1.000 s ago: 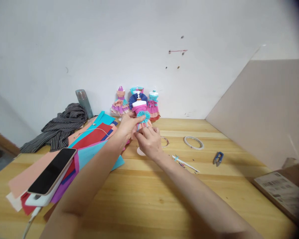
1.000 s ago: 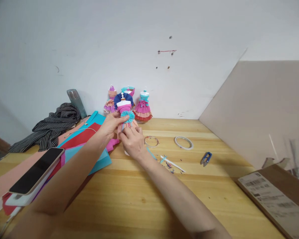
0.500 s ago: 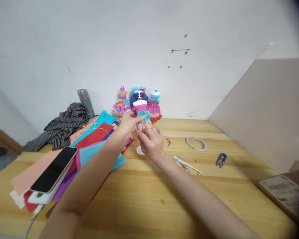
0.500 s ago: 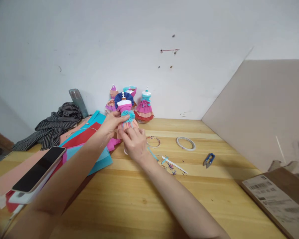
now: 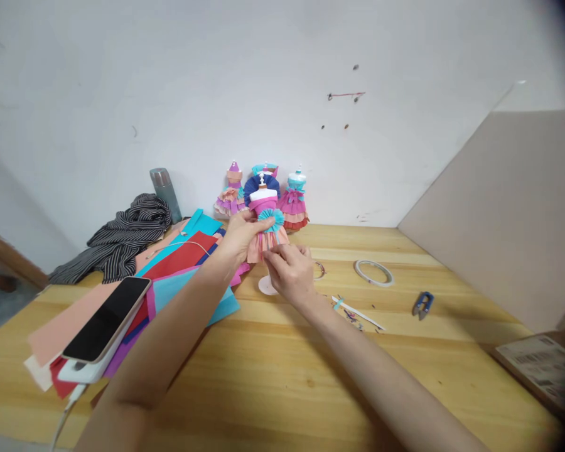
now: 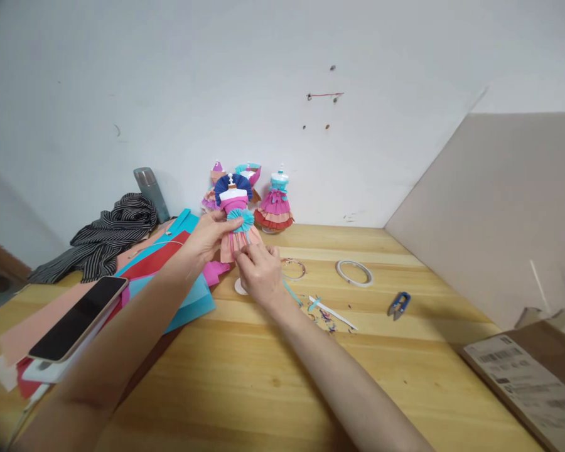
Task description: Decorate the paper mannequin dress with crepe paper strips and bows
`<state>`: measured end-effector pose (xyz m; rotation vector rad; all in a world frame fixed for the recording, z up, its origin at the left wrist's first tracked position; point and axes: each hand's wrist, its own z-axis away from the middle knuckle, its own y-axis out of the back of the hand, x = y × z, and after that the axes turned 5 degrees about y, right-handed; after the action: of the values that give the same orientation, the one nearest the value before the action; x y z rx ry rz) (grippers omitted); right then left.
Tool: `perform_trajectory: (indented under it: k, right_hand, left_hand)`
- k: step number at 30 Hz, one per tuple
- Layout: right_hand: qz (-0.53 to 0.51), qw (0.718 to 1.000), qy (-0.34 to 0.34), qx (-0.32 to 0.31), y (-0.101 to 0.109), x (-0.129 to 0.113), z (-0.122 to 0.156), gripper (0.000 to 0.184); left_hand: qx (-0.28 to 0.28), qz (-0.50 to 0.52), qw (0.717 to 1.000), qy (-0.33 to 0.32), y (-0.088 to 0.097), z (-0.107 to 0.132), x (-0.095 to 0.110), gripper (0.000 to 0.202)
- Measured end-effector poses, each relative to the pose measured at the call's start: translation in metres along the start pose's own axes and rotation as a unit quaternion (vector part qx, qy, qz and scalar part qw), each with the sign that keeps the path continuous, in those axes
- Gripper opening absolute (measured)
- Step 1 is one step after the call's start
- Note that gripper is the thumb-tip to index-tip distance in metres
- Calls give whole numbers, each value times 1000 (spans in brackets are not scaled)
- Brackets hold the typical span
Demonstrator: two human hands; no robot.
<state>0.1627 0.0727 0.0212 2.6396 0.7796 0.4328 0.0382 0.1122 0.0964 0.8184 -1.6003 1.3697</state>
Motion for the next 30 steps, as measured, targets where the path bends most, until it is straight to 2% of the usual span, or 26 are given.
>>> perform_trajectory:
  k: [5,9,12,14,16,20,22,26,30]
  right_hand:
    - [1,1000,20,-23,3,2,2,12]
    - [-38,994,83,-67,16,9,6,17]
    - [-84,988,106,-71,28,15,6,23]
    - [-115,991,57,-41,35,20,1,24]
    - [-155,987,-28,1,40,26,-8,23]
    - [-217,959,-177,49,47,35,-31,19]
    - [-230,949,-209,59,48,38,-40,16]
    - [-254,937,-229,71,45,42,-50,16]
    - [-277,922,-266,47,38,54,-56,26]
  left_hand:
    - [-16,-1,1000,5,1,3,5,30]
    - [-34,-12,999,0,7,2,4,33]
    - [-55,-34,998,-12,13,0,1,36]
    - [-72,-54,996,-18,18,-1,-2,37]
    - [-86,-73,993,-26,21,-3,-6,38]
    - [-117,-110,986,-43,27,-4,-11,36]
    - [-128,-142,981,-39,29,-4,-14,36]
    - [-137,-192,971,-23,32,-7,-20,38]
    - [-150,-181,971,-33,34,-10,-26,43]
